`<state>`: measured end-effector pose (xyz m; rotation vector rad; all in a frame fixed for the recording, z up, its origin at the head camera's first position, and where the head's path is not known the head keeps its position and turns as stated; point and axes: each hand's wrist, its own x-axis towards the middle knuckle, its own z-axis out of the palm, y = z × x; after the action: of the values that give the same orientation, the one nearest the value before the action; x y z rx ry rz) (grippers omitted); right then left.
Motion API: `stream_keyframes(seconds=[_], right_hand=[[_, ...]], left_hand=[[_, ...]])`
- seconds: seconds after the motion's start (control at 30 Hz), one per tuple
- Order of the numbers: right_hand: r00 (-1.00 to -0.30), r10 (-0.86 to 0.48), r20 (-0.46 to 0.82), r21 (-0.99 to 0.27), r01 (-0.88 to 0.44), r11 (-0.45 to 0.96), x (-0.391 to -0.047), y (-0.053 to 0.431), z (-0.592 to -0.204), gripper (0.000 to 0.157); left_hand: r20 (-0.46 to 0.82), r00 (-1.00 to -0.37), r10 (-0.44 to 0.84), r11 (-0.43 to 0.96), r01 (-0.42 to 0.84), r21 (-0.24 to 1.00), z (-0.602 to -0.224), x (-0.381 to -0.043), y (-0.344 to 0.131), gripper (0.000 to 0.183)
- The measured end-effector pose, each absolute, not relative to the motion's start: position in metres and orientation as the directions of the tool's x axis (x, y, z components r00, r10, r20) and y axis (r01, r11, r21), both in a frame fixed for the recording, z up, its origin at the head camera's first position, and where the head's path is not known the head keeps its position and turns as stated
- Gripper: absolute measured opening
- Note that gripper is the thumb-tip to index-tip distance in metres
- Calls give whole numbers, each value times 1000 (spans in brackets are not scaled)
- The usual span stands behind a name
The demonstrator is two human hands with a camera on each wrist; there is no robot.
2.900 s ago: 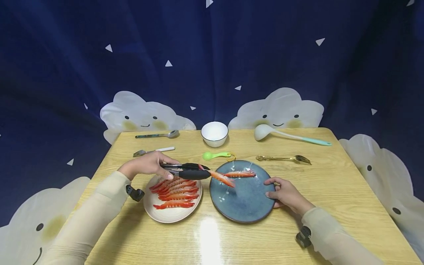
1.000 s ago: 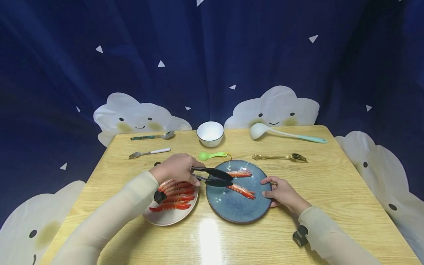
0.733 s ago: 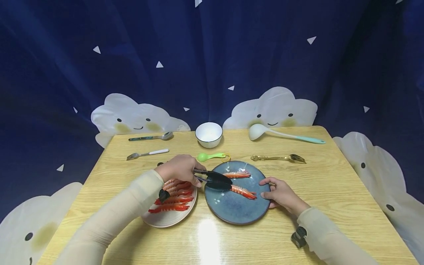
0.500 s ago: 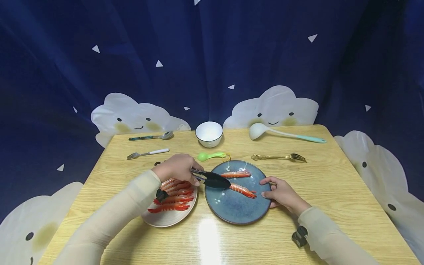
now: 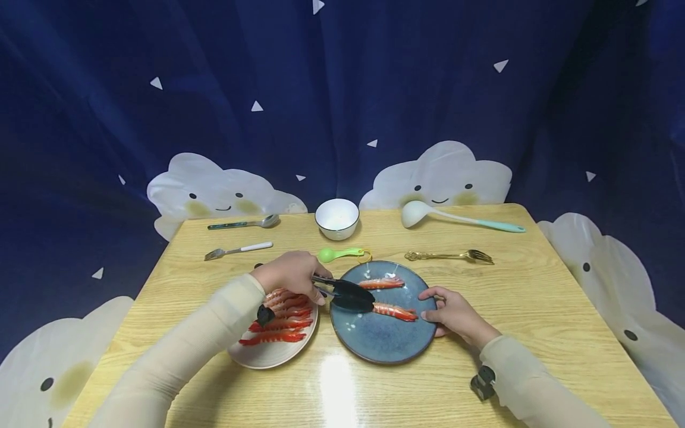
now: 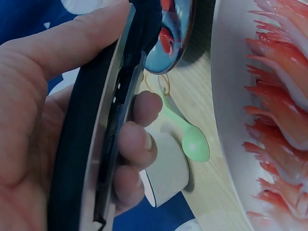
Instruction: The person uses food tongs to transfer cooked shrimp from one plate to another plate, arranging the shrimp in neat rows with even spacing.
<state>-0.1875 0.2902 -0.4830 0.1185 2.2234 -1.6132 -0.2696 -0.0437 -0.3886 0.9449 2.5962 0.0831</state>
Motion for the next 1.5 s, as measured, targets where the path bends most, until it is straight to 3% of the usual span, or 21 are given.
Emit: stream_keyframes(seconds=[0.23, 0.6, 0.77, 1.03, 1.5], right_hand=[[-921, -158, -356, -898, 290, 332, -188, 290, -482, 45], [-919, -162, -358, -900, 294, 322, -187, 290, -485, 46], [-919, -162, -359, -900, 295, 321, -186, 290, -488, 45], [-922, -190, -336, -913, 269, 307, -188, 291, -484, 46], [-924, -193, -331, -913, 262, 313, -190, 291, -487, 44]], left_hand=[[-281, -717, 637, 770, 610, 188, -383, -269, -55, 52], [-333, -691, 641, 761, 628, 160, -392, -272, -42, 69], [-335, -689, 643, 758, 634, 154, -391, -273, -38, 61], [-282, -746, 603, 795, 592, 133, -385, -269, -48, 58], [-215, -766, 606, 792, 605, 80, -371, -257, -48, 65]])
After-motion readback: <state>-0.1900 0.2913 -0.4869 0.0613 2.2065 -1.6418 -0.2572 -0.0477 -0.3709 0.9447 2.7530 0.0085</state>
